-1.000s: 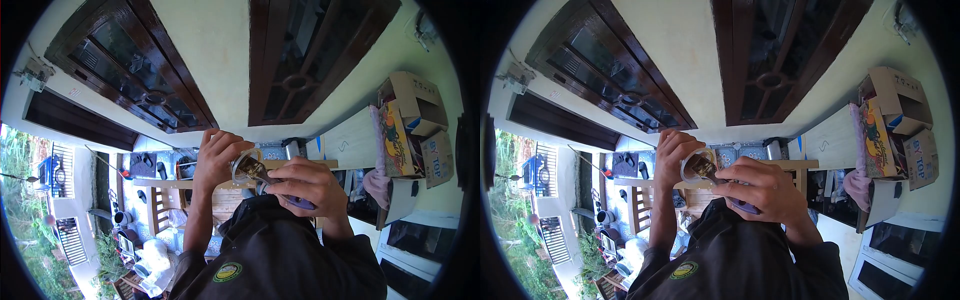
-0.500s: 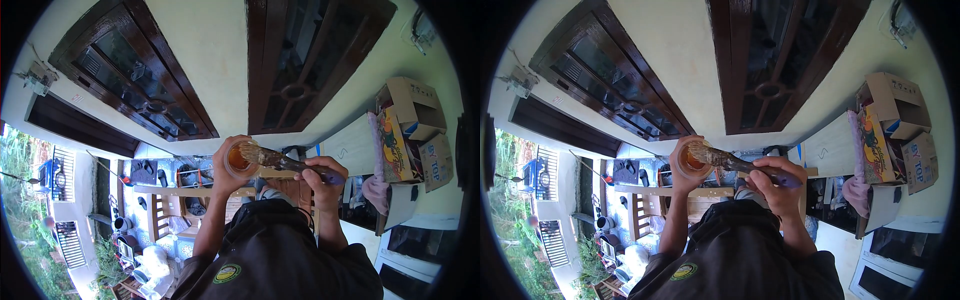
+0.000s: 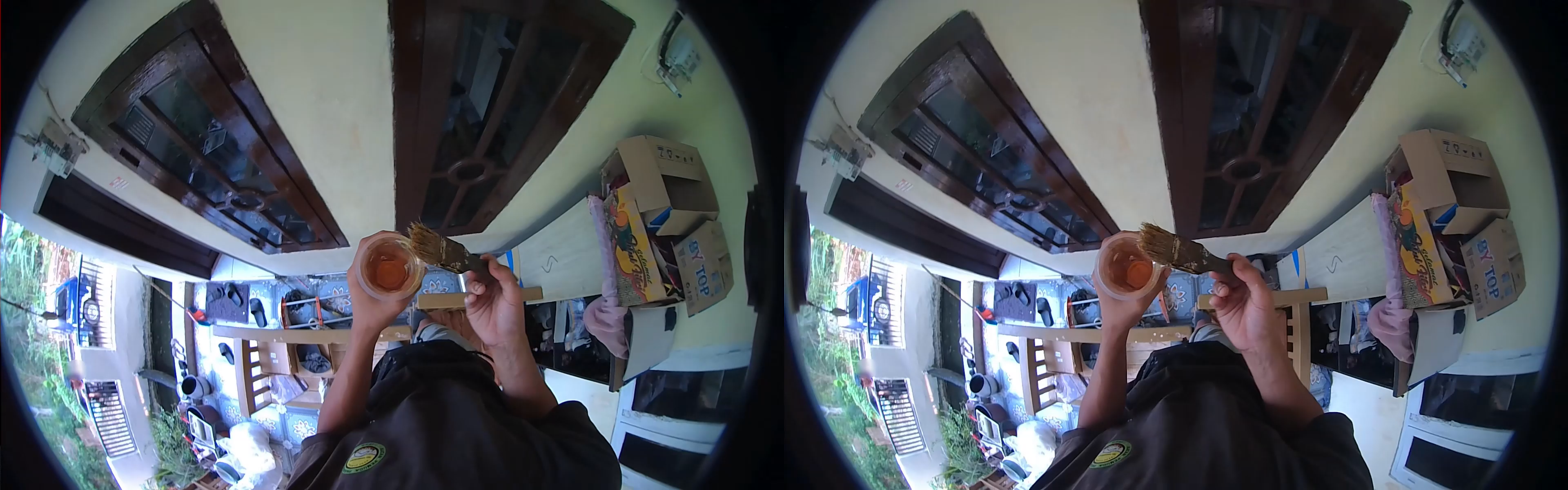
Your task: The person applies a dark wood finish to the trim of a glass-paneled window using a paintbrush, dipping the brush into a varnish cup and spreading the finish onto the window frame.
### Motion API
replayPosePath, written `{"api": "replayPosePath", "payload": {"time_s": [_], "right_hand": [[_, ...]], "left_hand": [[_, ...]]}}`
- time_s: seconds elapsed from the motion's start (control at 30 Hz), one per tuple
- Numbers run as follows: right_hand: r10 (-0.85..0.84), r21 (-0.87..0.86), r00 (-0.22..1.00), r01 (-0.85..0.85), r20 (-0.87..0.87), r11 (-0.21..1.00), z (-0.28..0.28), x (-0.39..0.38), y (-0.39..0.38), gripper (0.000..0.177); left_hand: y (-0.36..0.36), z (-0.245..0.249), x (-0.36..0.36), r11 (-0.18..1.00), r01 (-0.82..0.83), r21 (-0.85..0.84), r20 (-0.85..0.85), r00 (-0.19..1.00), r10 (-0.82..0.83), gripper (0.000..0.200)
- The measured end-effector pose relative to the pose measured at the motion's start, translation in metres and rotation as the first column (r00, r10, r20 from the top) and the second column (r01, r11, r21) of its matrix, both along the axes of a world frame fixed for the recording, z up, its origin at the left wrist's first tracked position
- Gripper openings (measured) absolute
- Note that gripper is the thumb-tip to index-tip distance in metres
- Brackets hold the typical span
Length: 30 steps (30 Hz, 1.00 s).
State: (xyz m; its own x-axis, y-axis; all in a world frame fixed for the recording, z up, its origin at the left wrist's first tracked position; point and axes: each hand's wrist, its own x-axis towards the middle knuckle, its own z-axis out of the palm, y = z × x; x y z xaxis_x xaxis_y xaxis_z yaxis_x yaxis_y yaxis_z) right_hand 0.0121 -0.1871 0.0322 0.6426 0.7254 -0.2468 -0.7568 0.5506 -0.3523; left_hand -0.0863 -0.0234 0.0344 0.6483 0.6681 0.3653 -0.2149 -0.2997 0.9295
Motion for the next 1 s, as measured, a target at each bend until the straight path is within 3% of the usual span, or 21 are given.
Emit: {"api": "replayPosePath", "payload": {"time_s": [0.17, 0.27, 0.43, 0.5, 0.53, 0.6, 0.63, 0.67, 0.77, 0.87, 1.0], "right_hand": [[0.124, 0.248, 0.979, -0.08, -0.164, 0.965, -0.008, 0.001, 0.004, 0.021], [0.324, 0.484, 0.879, -0.128, -0.348, 0.866, -0.023, 0.003, 0.005, 0.028], [0.323, 0.621, 0.873, -0.029, -0.366, 0.783, -0.025, 0.02, -0.002, 0.033], [0.282, 0.635, 0.894, 0.005, -0.35, 0.772, -0.025, 0.037, -0.006, 0.033], [0.266, 0.64, 0.9, 0.019, -0.345, 0.768, -0.022, 0.048, -0.008, 0.033], [0.061, 0.547, 0.951, 0.121, -0.303, 0.829, -0.013, 0.078, -0.011, 0.029], [0.045, 0.556, 0.953, 0.136, -0.299, 0.82, -0.01, 0.097, -0.01, 0.029], [-0.14, 0.483, 0.96, 0.245, -0.244, 0.841, -0.006, 0.117, -0.009, 0.027], [-0.618, 0.28, 0.782, 0.614, -0.087, 0.738, 0.018, 0.18, 0.003, 0.025], [-0.834, 0.237, 0.551, 0.807, 0.031, 0.542, 0.034, 0.233, 0.023, 0.031], [-0.895, 0.174, 0.432, 0.878, 0.111, 0.445, 0.048, 0.279, 0.057, 0.035]], "left_hand": [[-0.01, -0.001, 0.025, 0.993, -0.014, -0.114, -0.013, 1.0, 0.013, 0.049], [-0.015, -0.002, 0.036, 0.993, 0.074, -0.093, -0.013, 0.997, -0.076, 0.052], [-0.022, 0.001, 0.05, 0.994, 0.107, -0.003, -0.04, 0.993, -0.107, 0.054], [-0.023, -0.002, 0.056, 0.997, 0.075, -0.019, -0.112, 0.991, -0.077, 0.054], [-0.026, 0.002, 0.06, 0.996, 0.023, -0.085, -0.064, 0.998, -0.029, 0.047], [-0.023, -0.006, 0.065, 0.995, 0.04, -0.096, -0.061, 0.997, -0.046, 0.047], [-0.019, -0.011, 0.066, 0.993, 0.033, -0.116, -0.066, 0.997, -0.041, 0.046], [-0.016, -0.015, 0.067, 0.991, 0.027, -0.128, -0.085, 0.996, -0.038, 0.047], [-0.007, -0.023, 0.067, 0.988, 0.003, -0.156, -0.128, 0.992, -0.023, 0.046], [0.01, -0.04, 0.059, 0.991, -0.009, -0.136, -0.193, 0.981, -0.018, 0.047], [0.03, -0.061, 0.048, 0.987, -0.091, -0.132, -0.287, 0.957, 0.05, 0.049]]}}
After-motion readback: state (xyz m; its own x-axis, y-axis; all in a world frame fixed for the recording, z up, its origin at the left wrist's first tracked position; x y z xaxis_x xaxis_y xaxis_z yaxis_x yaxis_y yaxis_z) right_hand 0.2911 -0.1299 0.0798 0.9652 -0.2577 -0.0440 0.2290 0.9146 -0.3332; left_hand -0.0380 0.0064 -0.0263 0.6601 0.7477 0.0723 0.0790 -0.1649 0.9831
